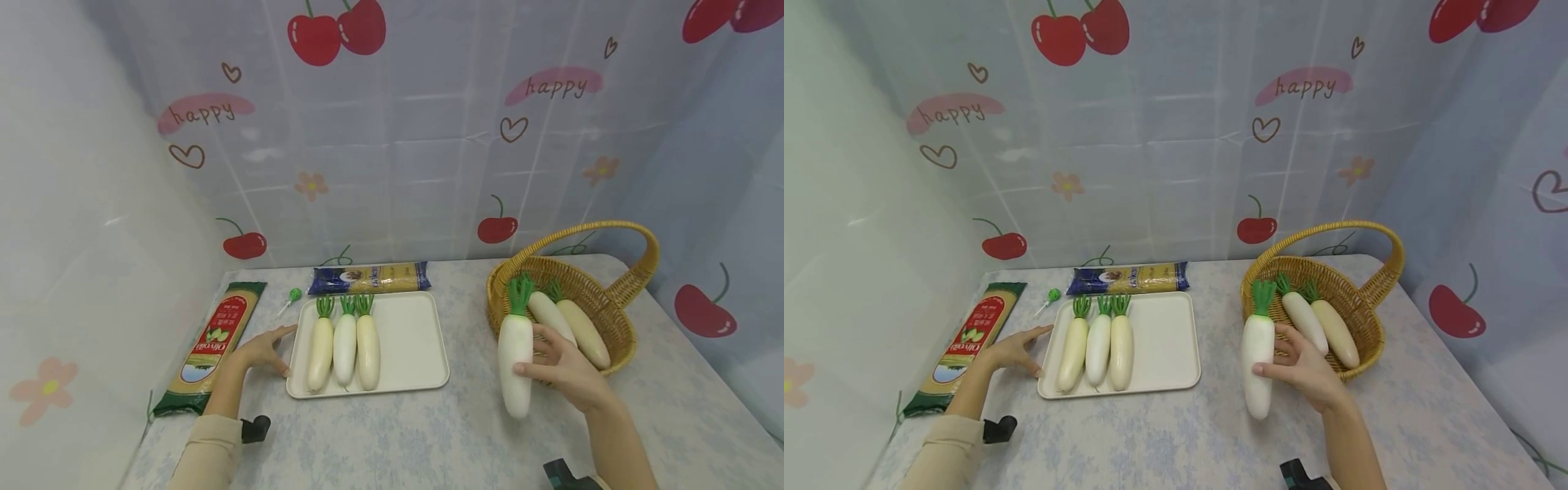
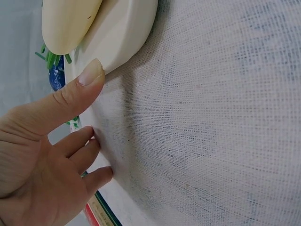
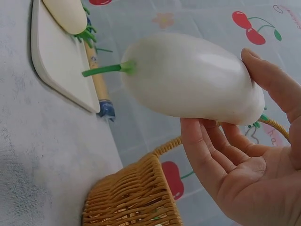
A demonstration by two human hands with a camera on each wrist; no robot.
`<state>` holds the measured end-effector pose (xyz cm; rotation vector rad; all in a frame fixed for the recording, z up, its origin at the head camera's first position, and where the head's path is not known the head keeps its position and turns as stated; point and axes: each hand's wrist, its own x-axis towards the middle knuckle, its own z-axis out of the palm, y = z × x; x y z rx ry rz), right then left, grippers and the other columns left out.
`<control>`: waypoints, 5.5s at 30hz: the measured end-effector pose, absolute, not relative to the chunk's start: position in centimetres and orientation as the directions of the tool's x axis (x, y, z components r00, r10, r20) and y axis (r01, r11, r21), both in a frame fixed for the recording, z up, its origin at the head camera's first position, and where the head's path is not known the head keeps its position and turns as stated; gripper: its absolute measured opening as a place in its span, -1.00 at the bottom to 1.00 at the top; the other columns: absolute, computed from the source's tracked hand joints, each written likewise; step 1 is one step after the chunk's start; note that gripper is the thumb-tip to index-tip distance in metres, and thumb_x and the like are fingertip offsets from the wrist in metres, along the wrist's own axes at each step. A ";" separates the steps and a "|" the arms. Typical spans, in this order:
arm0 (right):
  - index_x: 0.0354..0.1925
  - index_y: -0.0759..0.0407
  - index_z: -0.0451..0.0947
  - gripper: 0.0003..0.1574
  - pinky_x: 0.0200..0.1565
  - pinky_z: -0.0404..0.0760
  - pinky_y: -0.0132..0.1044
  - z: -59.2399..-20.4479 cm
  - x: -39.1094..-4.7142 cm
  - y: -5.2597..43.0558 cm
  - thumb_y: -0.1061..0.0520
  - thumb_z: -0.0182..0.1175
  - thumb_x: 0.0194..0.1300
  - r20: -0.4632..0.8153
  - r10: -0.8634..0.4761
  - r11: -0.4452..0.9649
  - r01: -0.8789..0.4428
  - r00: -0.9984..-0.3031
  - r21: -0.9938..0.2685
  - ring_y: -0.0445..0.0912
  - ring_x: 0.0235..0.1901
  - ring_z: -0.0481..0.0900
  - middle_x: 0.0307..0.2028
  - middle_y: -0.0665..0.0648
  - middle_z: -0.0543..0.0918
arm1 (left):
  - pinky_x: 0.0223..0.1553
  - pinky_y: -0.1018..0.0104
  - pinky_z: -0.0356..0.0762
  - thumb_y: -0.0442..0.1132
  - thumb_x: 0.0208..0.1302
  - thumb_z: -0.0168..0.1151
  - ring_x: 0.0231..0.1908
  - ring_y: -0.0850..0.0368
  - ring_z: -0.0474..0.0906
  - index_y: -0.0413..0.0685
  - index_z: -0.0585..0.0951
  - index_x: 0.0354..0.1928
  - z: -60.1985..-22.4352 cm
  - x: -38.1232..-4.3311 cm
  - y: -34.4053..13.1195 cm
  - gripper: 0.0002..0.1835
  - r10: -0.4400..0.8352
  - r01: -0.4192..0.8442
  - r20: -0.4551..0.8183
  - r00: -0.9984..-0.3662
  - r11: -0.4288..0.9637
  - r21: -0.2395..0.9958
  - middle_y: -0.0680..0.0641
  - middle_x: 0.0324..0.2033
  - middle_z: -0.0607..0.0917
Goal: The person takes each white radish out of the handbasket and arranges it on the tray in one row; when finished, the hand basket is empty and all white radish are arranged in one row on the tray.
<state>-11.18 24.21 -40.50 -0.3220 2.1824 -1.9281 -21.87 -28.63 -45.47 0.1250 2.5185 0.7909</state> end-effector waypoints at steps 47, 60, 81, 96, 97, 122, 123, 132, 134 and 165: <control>0.36 0.44 0.07 -0.13 0.10 0.50 -0.04 -40.5 -16.7 16.7 0.13 0.21 0.26 -0.048 -0.352 0.164 -0.010 -0.935 -0.986 0.24 0.19 0.37 0.21 0.48 0.35 | 0.21 -0.33 0.16 -0.23 -0.22 0.57 0.31 -0.46 0.03 -0.19 0.13 0.41 -45.2 -21.6 -28.5 0.11 0.217 -0.065 -0.428 -0.877 0.830 0.555 -0.48 0.34 0.09; 0.36 0.31 0.14 -0.17 0.03 0.54 -0.06 -42.0 -18.9 13.8 0.09 0.24 0.24 -0.090 -0.355 0.140 0.043 -0.930 -0.989 0.10 0.05 0.52 0.12 0.41 0.47 | 0.22 -0.32 0.15 -0.24 -0.23 0.57 0.32 -0.45 0.03 -0.17 0.13 0.42 -45.5 -21.9 -28.6 0.12 0.208 -0.073 -0.436 -0.876 0.835 0.545 -0.47 0.34 0.10; 0.33 0.35 0.20 -0.17 -0.12 0.62 -0.10 -43.5 -21.4 8.6 0.11 0.27 0.20 -0.206 -0.279 0.257 0.134 -0.938 -0.957 0.12 -0.02 0.56 0.07 0.43 0.51 | 0.21 -0.35 0.13 -0.19 -0.26 0.59 0.32 -0.45 0.01 -0.15 0.14 0.42 -45.9 -22.0 -28.8 0.14 0.209 -0.069 -0.429 -0.879 0.834 0.548 -0.47 0.34 0.10; 0.30 0.43 0.19 -0.15 -0.21 0.66 -0.14 -45.8 -21.9 5.8 0.13 0.30 0.17 -0.274 -0.255 0.326 0.184 -0.927 -0.927 0.09 -0.15 0.61 -0.01 0.42 0.55 | 0.21 -0.35 0.13 -0.21 -0.27 0.59 0.31 -0.46 0.01 -0.16 0.14 0.41 -45.9 -21.9 -28.8 0.14 0.213 -0.064 -0.423 -0.881 0.831 0.552 -0.47 0.34 0.10; 0.30 0.43 0.19 -0.15 -0.21 0.66 -0.14 -46.0 -21.9 5.7 0.12 0.30 0.17 -0.278 -0.254 0.330 0.187 -0.926 -0.925 0.09 -0.16 0.62 -0.02 0.42 0.55 | 0.21 -0.35 0.13 -0.22 -0.27 0.59 0.31 -0.46 0.01 -0.17 0.14 0.41 -46.0 -22.0 -28.8 0.14 0.214 -0.063 -0.422 -0.881 0.831 0.553 -0.47 0.34 0.10; 0.27 0.51 0.18 -0.05 -0.39 0.68 -0.23 -47.4 -21.6 4.7 0.12 0.38 0.05 -0.258 -0.246 0.430 0.134 -0.934 -0.893 0.01 -0.39 0.64 -0.21 0.34 0.60 | 0.22 -0.31 0.15 -0.24 -0.28 0.59 0.31 -0.45 0.04 -0.19 0.15 0.41 -45.9 -22.0 -28.8 0.14 0.230 -0.046 -0.408 -0.883 0.824 0.564 -0.47 0.34 0.12; 0.27 0.51 0.18 -0.04 -0.38 0.68 -0.22 -47.2 -21.5 4.8 0.12 0.39 0.05 -0.254 -0.254 0.440 0.122 -0.933 -0.889 0.01 -0.38 0.64 -0.22 0.33 0.60 | 0.23 -0.30 0.15 -0.24 -0.28 0.59 0.31 -0.44 0.05 -0.19 0.15 0.41 -45.8 -22.0 -28.8 0.14 0.231 -0.045 -0.407 -0.884 0.823 0.567 -0.46 0.34 0.12; 0.30 0.46 0.18 0.02 -0.23 0.65 -0.17 -46.1 -20.6 6.6 0.02 0.40 0.04 -0.252 -0.297 0.545 0.053 -0.921 -0.837 0.01 -0.29 0.64 -0.09 0.34 0.60 | 0.21 -0.31 0.16 -0.23 -0.27 0.59 0.30 -0.46 0.06 -0.22 0.15 0.40 -45.7 -21.8 -28.8 0.13 0.249 -0.029 -0.399 -0.882 0.818 0.574 -0.48 0.33 0.12; 0.31 0.44 0.17 0.02 -0.22 0.65 -0.14 -45.8 -20.3 7.3 0.02 0.39 0.05 -0.260 -0.317 0.545 0.049 -0.912 -0.837 0.02 -0.32 0.66 -0.07 0.35 0.59 | 0.21 -0.31 0.16 -0.23 -0.27 0.59 0.30 -0.46 0.06 -0.22 0.14 0.40 -45.7 -21.8 -28.8 0.14 0.250 -0.028 -0.399 -0.882 0.818 0.574 -0.48 0.33 0.11; 0.14 0.46 0.32 -0.48 -0.24 0.65 -0.26 -37.5 -17.2 29.5 0.15 0.13 0.33 -0.020 -0.440 0.565 -0.259 -0.898 -0.783 -0.21 -0.21 0.61 -0.11 0.29 0.62 | 0.21 -0.33 0.14 -0.24 -0.26 0.58 0.31 -0.46 0.02 -0.18 0.15 0.41 -45.5 -21.8 -28.6 0.12 0.234 -0.039 -0.417 -0.878 0.834 0.551 -0.49 0.34 0.09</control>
